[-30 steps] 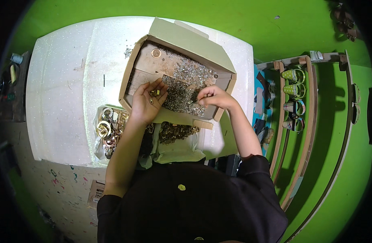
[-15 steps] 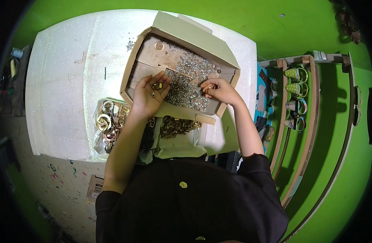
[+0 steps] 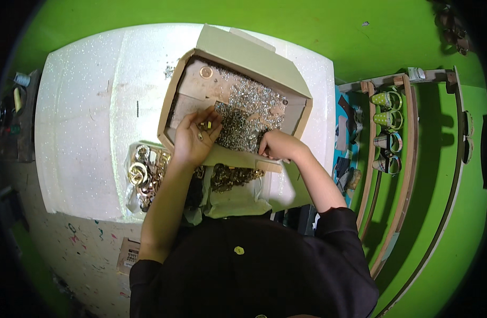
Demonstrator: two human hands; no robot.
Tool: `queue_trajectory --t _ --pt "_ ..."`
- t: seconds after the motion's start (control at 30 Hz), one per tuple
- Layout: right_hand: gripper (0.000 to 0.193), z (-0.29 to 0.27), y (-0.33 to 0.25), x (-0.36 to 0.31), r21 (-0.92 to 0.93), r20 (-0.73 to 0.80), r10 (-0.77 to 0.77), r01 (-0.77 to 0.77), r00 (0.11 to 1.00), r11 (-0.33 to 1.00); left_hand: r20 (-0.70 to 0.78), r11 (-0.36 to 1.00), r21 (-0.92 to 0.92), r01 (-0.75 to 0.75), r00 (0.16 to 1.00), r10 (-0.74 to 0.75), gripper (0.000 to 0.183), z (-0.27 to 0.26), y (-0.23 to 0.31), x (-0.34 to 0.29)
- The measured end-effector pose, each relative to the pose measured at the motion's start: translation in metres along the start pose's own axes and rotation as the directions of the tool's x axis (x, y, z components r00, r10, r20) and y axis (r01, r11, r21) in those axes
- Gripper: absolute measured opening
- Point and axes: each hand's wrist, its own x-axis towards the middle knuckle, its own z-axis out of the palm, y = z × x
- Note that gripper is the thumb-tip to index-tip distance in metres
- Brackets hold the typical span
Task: Sorting and inspecting small gold-colored metal shoe buckles or eyelets from a large container into smaller trays.
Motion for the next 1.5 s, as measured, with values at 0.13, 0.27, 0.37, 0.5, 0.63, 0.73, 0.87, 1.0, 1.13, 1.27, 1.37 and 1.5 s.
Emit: queue_trajectory --t 0.13,0.27,0.37,0.5,0.63,0.73,0.87,1.0,1.13,1.27,1.37,1.5 --pt "0.032 0.004 0.005 0.004 -0.086 -0.047 -0.001 -0.003 0.999 0.996 -0.003 0.999 -0.025 0.03 1.0 -0.03 0.033 -0.002 0.0 0.001" --pt "0.025 0.006 0.006 0.009 -0.029 -0.04 0.0 -0.002 0.999 1.0 -0.013 0.999 -0.019 0.039 0.999 -0.04 0.032 0.001 0.0 0.0" --pt "0.019 0.007 0.007 0.013 -0.062 -0.024 -0.003 0.002 1.0 0.998 0.006 0.999 -0.007 0.036 0.999 -0.036 0.032 -0.003 0.001 0.003" --pt "0.013 0.018 0.014 0.019 -0.111 -0.111 -0.002 -0.01 0.994 0.994 0.011 0.998 -0.029 0.056 0.998 -0.056 0.031 -0.002 0.001 0.003" --pt "0.01 0.016 0.013 0.016 -0.195 -0.177 -0.05 0.015 0.983 0.981 0.013 0.997 -0.055 0.059 0.998 -0.058 0.031 -0.001 0.002 0.001" --pt "0.01 0.012 0.015 0.014 -0.206 -0.097 -0.045 0.025 0.994 0.978 0.001 0.997 -0.057 0.053 0.999 -0.053 0.031 -0.001 0.002 0.001" --pt "0.008 0.0 0.013 0.008 -0.041 -0.054 -0.107 0.105 0.993 0.994 -0.001 0.999 -0.029 0.036 0.999 -0.037 0.031 0.0 0.002 0.0" --pt "0.012 -0.008 0.013 0.005 0.223 -0.058 -0.126 0.136 0.99 0.965 -0.002 1.0 -0.002 -0.004 1.0 0.004 0.032 0.003 0.001 -0.002" --pt "0.012 -0.006 0.016 0.008 0.104 -0.08 -0.037 0.046 0.996 0.994 -0.022 1.0 0.002 0.016 1.0 -0.016 0.033 0.003 0.002 -0.001" --pt "0.015 0.012 0.012 0.014 -0.217 -0.164 -0.031 -0.006 0.986 0.976 -0.013 0.998 -0.041 0.039 0.999 -0.04 0.035 0.001 0.001 0.0" --pt "0.014 0.018 0.004 0.013 -0.287 -0.255 0.034 -0.109 0.966 0.952 -0.042 1.0 -0.017 0.026 0.999 -0.026 0.035 0.006 0.001 -0.002" --pt "0.015 0.006 0.004 0.01 -0.197 -0.155 0.023 -0.054 0.988 0.979 -0.055 0.999 -0.025 0.038 0.998 -0.039 0.035 0.003 0.001 0.0"
